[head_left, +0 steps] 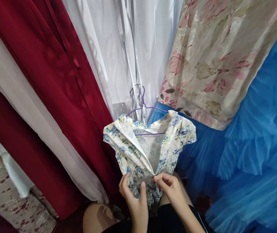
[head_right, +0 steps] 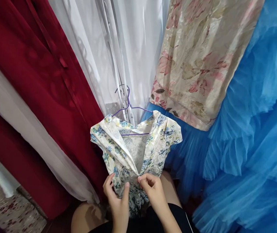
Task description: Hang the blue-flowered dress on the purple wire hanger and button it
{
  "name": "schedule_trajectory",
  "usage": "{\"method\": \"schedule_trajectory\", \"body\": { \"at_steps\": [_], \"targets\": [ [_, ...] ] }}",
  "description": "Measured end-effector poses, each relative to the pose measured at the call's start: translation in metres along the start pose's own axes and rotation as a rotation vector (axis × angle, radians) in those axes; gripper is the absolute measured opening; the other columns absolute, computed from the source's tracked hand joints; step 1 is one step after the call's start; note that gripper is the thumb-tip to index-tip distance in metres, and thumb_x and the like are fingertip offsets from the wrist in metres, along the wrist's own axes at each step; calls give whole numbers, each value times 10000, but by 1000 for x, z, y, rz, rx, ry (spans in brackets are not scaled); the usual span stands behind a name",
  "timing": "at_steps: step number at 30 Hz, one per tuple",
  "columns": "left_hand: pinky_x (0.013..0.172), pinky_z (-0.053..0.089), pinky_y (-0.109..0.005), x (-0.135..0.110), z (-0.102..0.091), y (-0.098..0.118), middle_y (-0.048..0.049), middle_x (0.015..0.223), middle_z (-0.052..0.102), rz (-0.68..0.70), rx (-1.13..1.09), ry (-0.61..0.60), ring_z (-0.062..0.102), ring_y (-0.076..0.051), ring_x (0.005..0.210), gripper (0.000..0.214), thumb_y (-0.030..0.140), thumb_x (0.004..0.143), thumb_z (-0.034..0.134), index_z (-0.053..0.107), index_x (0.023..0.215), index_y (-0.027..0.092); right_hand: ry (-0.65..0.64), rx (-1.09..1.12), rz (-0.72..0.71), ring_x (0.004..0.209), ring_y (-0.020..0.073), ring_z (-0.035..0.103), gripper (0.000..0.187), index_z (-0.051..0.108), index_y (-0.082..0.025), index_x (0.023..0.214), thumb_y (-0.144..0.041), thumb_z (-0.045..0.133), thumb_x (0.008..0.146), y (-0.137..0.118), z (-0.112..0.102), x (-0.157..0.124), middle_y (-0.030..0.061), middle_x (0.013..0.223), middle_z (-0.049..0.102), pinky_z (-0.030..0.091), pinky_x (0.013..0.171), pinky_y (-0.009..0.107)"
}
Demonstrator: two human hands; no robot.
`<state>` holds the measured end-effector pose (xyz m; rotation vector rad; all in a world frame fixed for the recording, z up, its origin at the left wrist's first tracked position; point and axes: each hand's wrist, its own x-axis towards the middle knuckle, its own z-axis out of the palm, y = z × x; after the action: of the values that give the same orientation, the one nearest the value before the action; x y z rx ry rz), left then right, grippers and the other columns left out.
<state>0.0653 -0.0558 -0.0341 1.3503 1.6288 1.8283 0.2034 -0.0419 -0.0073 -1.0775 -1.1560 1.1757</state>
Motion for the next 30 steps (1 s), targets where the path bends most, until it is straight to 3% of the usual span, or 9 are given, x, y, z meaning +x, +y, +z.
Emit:
{"method": "schedule_trajectory", "body": {
  "at_steps": [4,6,9,13,17,22,25,30],
  "targets": [
    [1012,434,-368,-14,17,5,-124,1171,632,-54,-94,-372,584,-272,1152,255,333,940,593,608,1157,201,-83,9,-11,567,141,439,424,598,-164,601,-492,679,856,-6,1,-6,-3,571,502,326,564,277],
    [923,467,-341,-18,21,6,-103,1058,674,-115,-132,-435,631,-251,1029,196,330,969,540,623,1084,196,-110,21,7,567,139,452,427,584,-167,597,-487,677,864,-9,1,-10,-5,569,505,340,567,273],
    [837,462,-301,-18,21,8,-68,936,676,-85,-123,-438,629,-219,903,133,297,967,534,620,961,196,-128,60,74,517,117,415,407,629,-158,635,-499,693,846,-12,-1,-14,-13,535,502,310,526,256],
    [753,431,-260,-16,16,12,-19,786,579,21,-110,-464,566,-177,775,157,248,943,556,552,793,202,-140,193,213,431,72,278,390,719,-127,761,-505,682,848,-13,-2,-15,-33,460,484,180,451,228],
    [741,418,-257,-14,11,11,-18,778,536,61,-75,-480,545,-174,766,206,247,941,556,512,744,205,-174,248,263,397,62,263,398,740,-104,792,-492,672,843,-17,1,-12,-19,437,516,133,436,233],
    [758,433,-270,-7,8,5,-38,820,573,78,-66,-501,574,-197,798,68,223,914,564,599,858,205,-168,170,249,374,67,284,400,740,-103,760,-487,657,840,-30,9,-4,-13,406,526,154,435,239],
    [767,437,-278,-5,11,4,-53,849,599,92,-58,-548,585,-200,807,94,177,918,522,613,917,201,-145,141,204,378,72,296,372,735,-117,757,-468,643,841,-40,9,8,-14,412,536,155,436,243],
    [700,417,-259,-13,25,3,-17,775,553,137,-18,-542,550,-174,721,116,111,857,525,527,797,210,-102,73,90,390,83,288,337,715,-145,677,-444,646,818,-75,1,43,-15,407,525,158,436,253]
  ]
}}
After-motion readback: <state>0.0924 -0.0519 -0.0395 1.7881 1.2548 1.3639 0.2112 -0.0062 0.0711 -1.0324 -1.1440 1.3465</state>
